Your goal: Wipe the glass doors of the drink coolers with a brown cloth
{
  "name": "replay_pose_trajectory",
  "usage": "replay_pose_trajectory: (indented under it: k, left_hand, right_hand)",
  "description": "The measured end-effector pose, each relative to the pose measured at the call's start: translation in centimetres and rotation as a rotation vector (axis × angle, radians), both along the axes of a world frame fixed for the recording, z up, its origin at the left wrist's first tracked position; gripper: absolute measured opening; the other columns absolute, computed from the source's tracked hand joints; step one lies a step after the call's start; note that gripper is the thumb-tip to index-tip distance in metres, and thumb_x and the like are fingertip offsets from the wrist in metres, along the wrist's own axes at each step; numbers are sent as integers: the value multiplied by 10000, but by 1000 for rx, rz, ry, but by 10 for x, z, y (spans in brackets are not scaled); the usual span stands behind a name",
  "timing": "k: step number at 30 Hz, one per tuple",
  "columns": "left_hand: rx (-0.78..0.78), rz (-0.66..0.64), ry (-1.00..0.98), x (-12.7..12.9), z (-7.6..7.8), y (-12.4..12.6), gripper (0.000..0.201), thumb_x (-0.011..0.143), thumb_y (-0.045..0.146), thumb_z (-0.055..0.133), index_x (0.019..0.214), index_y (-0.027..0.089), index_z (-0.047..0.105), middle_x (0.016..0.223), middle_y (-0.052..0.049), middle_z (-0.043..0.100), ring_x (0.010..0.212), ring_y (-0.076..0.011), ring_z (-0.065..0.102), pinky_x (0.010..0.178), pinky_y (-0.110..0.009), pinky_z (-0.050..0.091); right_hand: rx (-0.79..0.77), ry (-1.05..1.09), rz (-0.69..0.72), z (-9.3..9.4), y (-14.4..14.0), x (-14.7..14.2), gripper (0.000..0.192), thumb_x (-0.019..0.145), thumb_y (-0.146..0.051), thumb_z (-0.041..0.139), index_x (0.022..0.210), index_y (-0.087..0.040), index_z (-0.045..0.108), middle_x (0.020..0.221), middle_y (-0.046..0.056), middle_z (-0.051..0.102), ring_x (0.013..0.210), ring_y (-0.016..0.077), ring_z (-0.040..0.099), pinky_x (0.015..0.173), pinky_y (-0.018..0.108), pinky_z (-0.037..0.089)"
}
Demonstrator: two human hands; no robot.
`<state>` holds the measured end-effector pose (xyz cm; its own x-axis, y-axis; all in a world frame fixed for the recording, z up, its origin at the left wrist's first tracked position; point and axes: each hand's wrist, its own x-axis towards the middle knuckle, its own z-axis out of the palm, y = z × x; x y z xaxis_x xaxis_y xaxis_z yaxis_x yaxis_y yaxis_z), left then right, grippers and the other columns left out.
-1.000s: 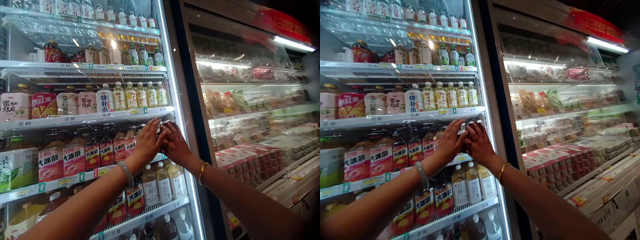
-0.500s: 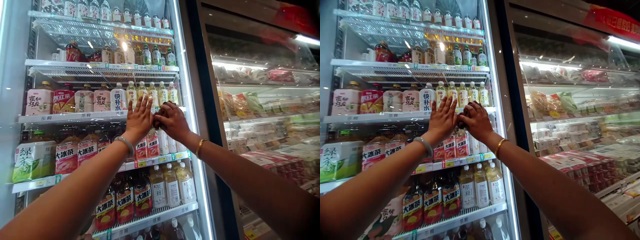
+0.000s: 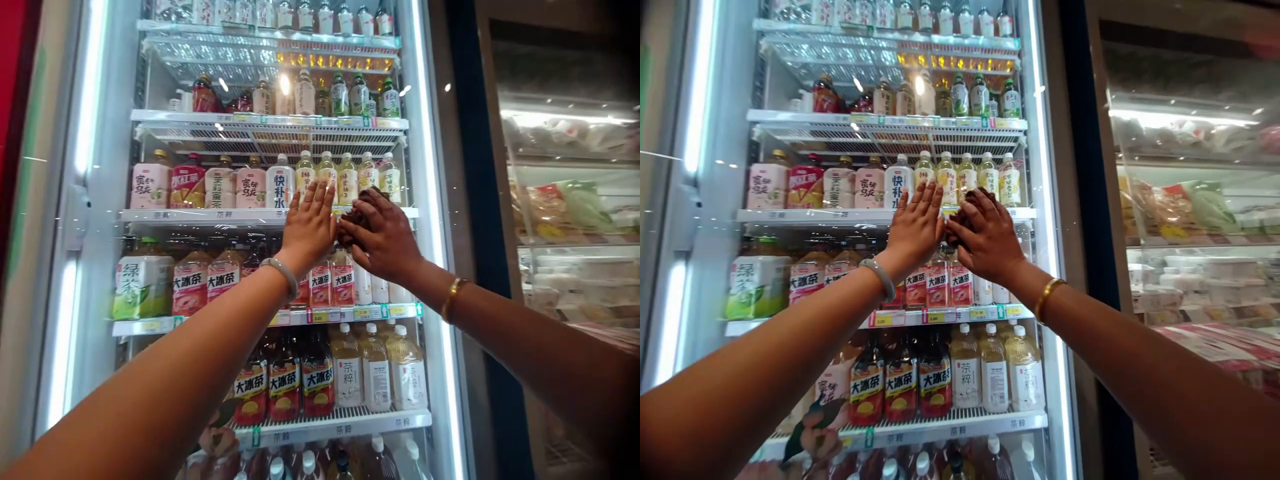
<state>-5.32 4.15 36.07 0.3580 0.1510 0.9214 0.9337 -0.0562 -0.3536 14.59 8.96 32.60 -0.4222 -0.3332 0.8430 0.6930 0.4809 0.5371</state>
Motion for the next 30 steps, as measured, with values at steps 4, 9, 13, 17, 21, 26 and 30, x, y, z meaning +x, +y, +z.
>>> replay_pose_trajectory:
  k: [4,9,13,17,21,26,30]
  left_hand:
    - [-41,54,120,-17,5,-9,630,1058,342,316,1649,124,300,1736,-105,259,1629,-254,213,1347,-481,137]
    - [10,54,61,-39,10,-15,639,1044,328,325,1655,146,291,1730,-102,280,1632,-273,204,1349,-541,82]
    - [39,76,8,-56,7,-24,655,1034,327,361,1665,180,267,1731,-92,287,1634,-284,194,1342,-575,39]
    - [-1,117,73,-74,4,-37,634,1050,342,348,1661,184,279,1733,-84,286,1631,-271,205,1343,-549,34]
    - [-23,144,101,-89,5,-46,626,1062,372,335,1655,176,295,1734,-78,282,1632,-260,201,1347,-526,39]
    - [-5,156,10,-108,7,-51,642,1041,351,352,1654,162,306,1737,-91,260,1633,-275,199,1343,-542,79]
    - [1,166,-18,-124,3,-59,657,1034,347,361,1656,144,294,1739,-105,242,1636,-271,185,1344,-539,89]
  right_hand:
    - [-51,59,-3,6,6,7,455,943,-491,643,1368,-331,675,1507,115,533,1485,413,389,1174,660,365]
    - [-152,300,89,56,0,-51,388,942,-406,656,1301,-280,732,1425,151,582,1400,445,429,1108,691,392]
    - [-76,158,88,47,-14,-82,331,982,-388,611,1285,-323,728,1412,103,610,1420,422,421,1109,681,402]
    - [97,-77,103,23,-10,-62,275,1020,-415,570,1219,-357,751,1338,58,671,1391,349,491,1094,575,460]
    - [103,-36,103,37,-1,-56,259,1017,-427,576,1176,-344,762,1299,67,685,1366,348,517,1048,566,478]
    - [-4,121,143,55,-20,-109,301,984,-423,599,1190,-270,756,1347,131,649,1378,435,470,1063,678,423]
    - [111,-140,105,38,-34,-120,318,1004,-429,572,1254,-318,733,1385,91,653,1422,399,457,1075,614,423]
